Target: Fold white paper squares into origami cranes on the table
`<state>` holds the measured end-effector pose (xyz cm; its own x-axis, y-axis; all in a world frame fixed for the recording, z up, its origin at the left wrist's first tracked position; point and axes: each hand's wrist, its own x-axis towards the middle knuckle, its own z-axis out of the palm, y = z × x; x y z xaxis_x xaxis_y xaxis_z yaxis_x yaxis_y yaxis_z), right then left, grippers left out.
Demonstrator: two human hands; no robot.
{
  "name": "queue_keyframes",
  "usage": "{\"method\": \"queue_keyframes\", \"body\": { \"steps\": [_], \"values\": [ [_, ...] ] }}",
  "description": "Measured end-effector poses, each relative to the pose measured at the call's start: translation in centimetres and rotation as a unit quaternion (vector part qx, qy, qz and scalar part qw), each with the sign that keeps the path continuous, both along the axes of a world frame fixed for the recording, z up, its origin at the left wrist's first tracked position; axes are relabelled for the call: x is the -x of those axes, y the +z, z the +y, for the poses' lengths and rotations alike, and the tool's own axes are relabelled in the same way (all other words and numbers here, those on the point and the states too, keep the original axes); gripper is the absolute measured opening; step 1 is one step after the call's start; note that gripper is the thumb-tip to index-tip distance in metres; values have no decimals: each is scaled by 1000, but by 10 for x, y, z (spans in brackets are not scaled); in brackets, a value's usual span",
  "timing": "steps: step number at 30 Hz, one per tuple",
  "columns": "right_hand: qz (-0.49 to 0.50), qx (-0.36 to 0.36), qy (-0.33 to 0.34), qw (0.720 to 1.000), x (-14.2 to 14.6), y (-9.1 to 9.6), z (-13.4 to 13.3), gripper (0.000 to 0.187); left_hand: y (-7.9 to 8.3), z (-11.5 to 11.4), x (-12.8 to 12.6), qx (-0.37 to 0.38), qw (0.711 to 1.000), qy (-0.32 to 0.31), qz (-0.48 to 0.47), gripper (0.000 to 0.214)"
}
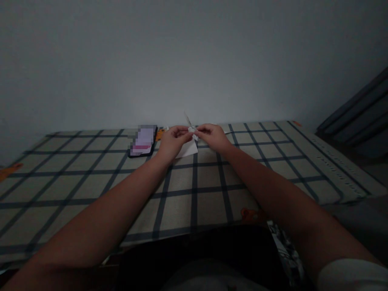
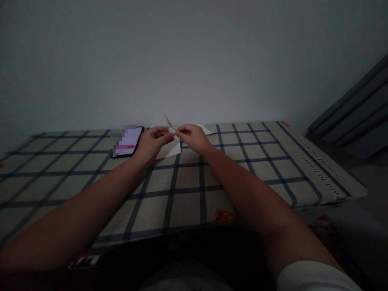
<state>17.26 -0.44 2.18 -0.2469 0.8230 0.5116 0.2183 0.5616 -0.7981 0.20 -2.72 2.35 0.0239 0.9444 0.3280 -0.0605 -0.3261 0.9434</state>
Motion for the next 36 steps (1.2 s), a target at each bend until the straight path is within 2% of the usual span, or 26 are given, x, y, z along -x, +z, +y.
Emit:
{"method": "queue_keyframes", "body": {
  "steps": [5, 11, 15, 19, 23, 26, 29, 34, 36],
  "values": [
    [-3, -20, 2, 1000, 1, 0, -3, 21, -3, 3, 1, -4, 999, 40, 28, 38],
    [-95, -118, -53, 987, 1, 6, -10, 8, -3, -2, 2, -7, 995, 52, 88, 29],
    [-129, -170, -53, 976, 2, 6, -11, 5, -3, -4, 3, -22, 988, 75, 133, 28],
    [-174, -222, -27, 959, 4, 5, -11, 11, -6, -3, 2, -17, 991, 91, 99, 24],
    [-192, -259, -30, 946, 5, 4, -9, 15, -6, -1, 0, -24, 997, 59, 38, 27],
    [-184, -254, -9, 950, 3, 6, -10, 19, -4, 1, 2, -41, 997, 44, 49, 36],
    [-143, -219, 13, 965, 0, 10, -14, 22, -2, 2, 5, -60, 994, 40, 78, 43],
    [-4, -109, -50, 993, -4, 14, -13, 23, 1, 3, 11, -80, 988, 33, 129, 39],
    [53, -40, -46, 997, -5, 11, -6, 25, 3, 2, 14, -88, 984, 27, 152, 36]
  ]
}}
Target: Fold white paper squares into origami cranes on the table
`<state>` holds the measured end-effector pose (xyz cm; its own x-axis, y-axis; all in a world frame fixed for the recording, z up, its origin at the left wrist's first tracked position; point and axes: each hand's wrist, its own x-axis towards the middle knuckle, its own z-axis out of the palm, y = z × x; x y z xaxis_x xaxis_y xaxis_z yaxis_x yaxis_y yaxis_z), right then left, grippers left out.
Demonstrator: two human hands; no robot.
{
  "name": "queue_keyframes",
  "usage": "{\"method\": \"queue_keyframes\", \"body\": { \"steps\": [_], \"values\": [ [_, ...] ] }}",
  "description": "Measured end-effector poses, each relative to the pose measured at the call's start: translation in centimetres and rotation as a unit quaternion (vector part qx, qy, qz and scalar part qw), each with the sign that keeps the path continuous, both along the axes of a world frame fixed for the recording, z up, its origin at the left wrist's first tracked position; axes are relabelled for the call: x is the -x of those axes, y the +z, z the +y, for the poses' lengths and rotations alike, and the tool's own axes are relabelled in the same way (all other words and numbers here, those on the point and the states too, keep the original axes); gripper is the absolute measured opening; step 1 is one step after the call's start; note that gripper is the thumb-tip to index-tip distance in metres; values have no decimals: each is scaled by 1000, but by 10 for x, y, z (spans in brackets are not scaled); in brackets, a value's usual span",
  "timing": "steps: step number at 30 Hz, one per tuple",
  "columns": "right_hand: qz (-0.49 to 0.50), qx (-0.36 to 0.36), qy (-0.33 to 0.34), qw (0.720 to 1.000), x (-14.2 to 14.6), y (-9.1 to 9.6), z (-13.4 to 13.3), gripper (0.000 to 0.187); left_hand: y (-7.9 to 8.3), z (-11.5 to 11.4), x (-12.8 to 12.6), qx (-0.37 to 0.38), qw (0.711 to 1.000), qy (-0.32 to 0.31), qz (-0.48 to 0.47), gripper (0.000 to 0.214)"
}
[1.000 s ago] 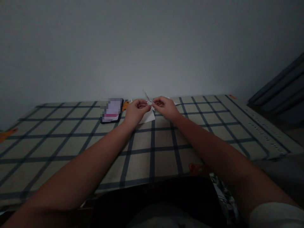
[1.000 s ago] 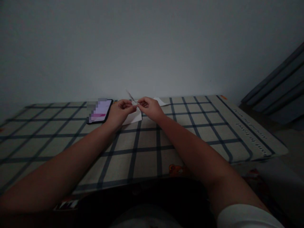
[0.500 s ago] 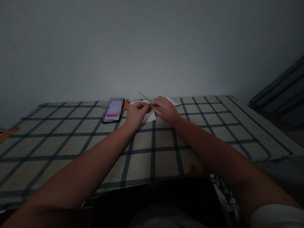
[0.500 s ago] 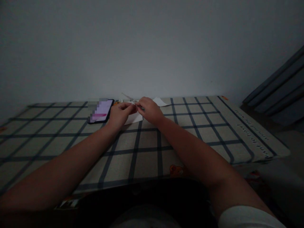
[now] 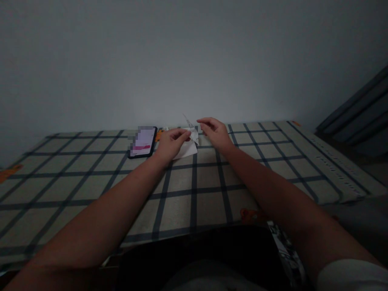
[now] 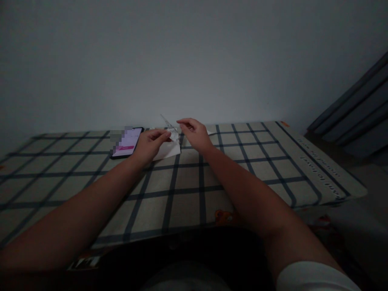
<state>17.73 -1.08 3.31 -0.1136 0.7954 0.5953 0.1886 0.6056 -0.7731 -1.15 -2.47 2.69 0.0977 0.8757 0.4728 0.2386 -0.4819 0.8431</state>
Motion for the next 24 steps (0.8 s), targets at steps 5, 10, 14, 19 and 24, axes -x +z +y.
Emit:
{"method": "queue_keyframes", "body": {
  "steps": [5, 10, 14, 19, 24],
  "values": [
    [58, 155, 148, 975, 2, -10, 13, 27, 4, 1, 4, 11, 998, -41, 48, 34],
    [118, 227, 224, 940, 2, -12, 12, 26, -2, 4, -1, 52, 996, -69, -29, 39],
    [107, 203, 199, 953, 0, -11, 12, 25, -8, 9, -2, 38, 998, -36, -30, 40],
    [27, 137, 94, 986, 2, -10, 10, 25, -6, 8, 0, -72, 992, 91, 55, 27],
    [35, 95, 70, 992, 7, -13, 6, 24, 1, -7, -5, -140, 974, 99, 145, 21]
  ]
}}
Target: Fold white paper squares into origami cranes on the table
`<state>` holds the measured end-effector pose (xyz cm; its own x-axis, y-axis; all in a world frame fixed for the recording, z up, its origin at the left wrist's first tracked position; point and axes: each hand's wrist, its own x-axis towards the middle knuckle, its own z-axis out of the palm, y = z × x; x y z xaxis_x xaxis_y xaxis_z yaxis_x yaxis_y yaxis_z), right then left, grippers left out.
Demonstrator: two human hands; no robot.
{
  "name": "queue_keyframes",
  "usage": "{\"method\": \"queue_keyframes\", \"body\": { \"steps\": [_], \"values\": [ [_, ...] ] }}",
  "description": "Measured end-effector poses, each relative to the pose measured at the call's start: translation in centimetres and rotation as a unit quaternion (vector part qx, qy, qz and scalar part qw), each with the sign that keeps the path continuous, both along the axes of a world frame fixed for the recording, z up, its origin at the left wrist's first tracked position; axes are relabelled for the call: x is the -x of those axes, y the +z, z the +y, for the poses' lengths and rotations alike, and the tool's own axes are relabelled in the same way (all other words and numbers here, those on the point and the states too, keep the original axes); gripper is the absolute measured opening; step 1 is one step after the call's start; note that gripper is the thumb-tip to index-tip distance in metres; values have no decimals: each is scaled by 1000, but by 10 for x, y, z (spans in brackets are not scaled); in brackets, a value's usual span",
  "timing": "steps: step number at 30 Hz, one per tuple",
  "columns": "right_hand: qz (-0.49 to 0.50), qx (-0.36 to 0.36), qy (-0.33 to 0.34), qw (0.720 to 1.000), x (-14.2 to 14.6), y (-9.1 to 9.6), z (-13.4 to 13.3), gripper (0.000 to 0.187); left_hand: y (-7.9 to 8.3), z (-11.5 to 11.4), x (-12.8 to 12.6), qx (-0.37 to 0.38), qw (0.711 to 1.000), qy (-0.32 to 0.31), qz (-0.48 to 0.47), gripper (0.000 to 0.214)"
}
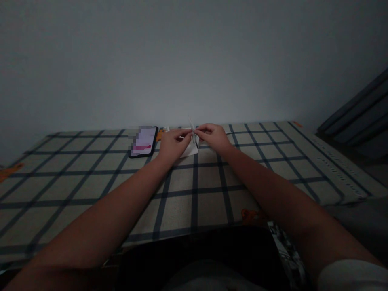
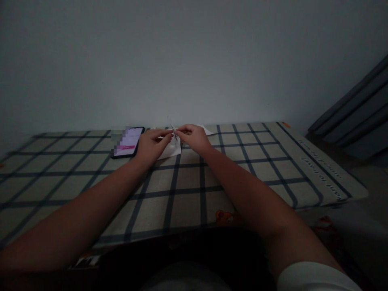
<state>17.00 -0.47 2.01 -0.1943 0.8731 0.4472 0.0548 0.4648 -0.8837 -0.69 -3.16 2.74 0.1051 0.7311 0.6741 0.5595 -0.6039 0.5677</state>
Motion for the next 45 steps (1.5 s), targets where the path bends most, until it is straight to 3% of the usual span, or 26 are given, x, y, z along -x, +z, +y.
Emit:
{"method": "queue_keyframes", "body": {
  "steps": [10, 14, 19, 29, 38, 42, 45],
  "values": [
    [-12, -17, 14, 1000, -3, 5, 1, 23, 1, 1, -1, -2, 999, -32, 10, 23],
    [-2, -5, 41, 999, -4, 5, 2, 23, -5, 7, 1, 65, 995, -39, -69, 27],
    [22, 24, 78, 996, -4, 4, 6, 24, -5, 7, -3, 145, 966, -86, -196, 29],
    [-15, 12, 81, 997, -6, 7, 3, 9, 3, -2, -7, 223, 926, -134, -272, 25],
    [-52, -8, 80, 995, -11, 12, 0, 13, 1, 6, -2, 219, 931, -135, -257, 36],
    [-33, -4, 79, 996, -6, 10, 1, 16, 2, 6, -2, 150, 966, -94, -187, 29],
    [-9, 8, 75, 997, -3, 9, 1, 22, 2, 7, -3, 126, 975, -80, -167, 27]
  ]
}}
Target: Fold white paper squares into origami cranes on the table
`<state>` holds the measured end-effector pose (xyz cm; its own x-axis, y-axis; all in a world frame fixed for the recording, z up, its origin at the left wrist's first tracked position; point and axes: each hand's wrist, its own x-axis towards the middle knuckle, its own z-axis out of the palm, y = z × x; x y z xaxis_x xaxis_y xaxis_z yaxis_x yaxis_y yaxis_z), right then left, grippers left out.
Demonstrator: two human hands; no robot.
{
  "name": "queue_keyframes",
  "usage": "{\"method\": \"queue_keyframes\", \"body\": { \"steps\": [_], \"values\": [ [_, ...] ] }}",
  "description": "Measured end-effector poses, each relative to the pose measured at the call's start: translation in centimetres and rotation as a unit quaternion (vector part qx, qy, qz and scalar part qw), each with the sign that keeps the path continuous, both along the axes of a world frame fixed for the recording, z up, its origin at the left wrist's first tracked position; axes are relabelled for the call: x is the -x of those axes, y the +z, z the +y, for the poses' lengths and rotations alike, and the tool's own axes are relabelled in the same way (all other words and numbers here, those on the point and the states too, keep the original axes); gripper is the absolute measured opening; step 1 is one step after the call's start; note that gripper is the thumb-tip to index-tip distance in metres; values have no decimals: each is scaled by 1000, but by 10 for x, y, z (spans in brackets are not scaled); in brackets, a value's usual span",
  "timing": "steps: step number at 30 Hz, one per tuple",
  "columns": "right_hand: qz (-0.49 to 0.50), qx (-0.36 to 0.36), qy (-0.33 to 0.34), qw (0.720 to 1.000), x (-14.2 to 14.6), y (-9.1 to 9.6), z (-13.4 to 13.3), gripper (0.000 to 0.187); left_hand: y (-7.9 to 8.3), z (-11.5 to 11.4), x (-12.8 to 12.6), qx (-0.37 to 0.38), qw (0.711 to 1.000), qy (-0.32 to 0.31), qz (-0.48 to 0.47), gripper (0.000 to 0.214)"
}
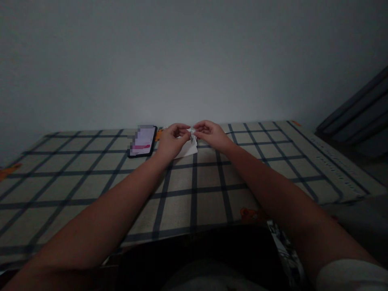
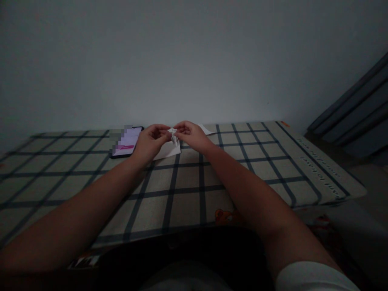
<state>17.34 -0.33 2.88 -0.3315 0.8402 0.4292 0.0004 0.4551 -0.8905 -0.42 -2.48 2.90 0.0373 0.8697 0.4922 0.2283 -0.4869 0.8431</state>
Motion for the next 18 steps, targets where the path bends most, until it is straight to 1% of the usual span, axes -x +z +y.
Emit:
{"method": "queue_keyframes", "body": {
  "steps": [2, 6, 8, 11, 13, 15, 18],
  "values": [
    [-6, -6, -5, 1000, 1, 0, -1, 26, -2, 1, 0, 5, 1000, -8, -2, 29],
    [-24, -46, -3, 999, 1, 0, -3, 26, -5, 3, 2, 11, 999, -36, 1, 33],
    [-25, -43, -5, 999, 2, -1, -3, 27, -5, 2, 2, -8, 1000, -27, 15, 31],
    [-43, -32, -15, 998, 1, 0, -3, 28, -5, -1, 1, -41, 998, 9, 51, 27],
    [-63, -51, -26, 996, 0, 0, -4, 25, -6, -1, 1, -43, 997, 13, 58, 27],
    [-78, -78, -41, 993, -1, 1, -4, 20, -6, -1, 1, -30, 999, -11, 43, 29],
    [-69, -92, -44, 992, -4, 2, -3, 19, -7, 3, 3, -5, 997, -74, 3, 37]
  ]
}}
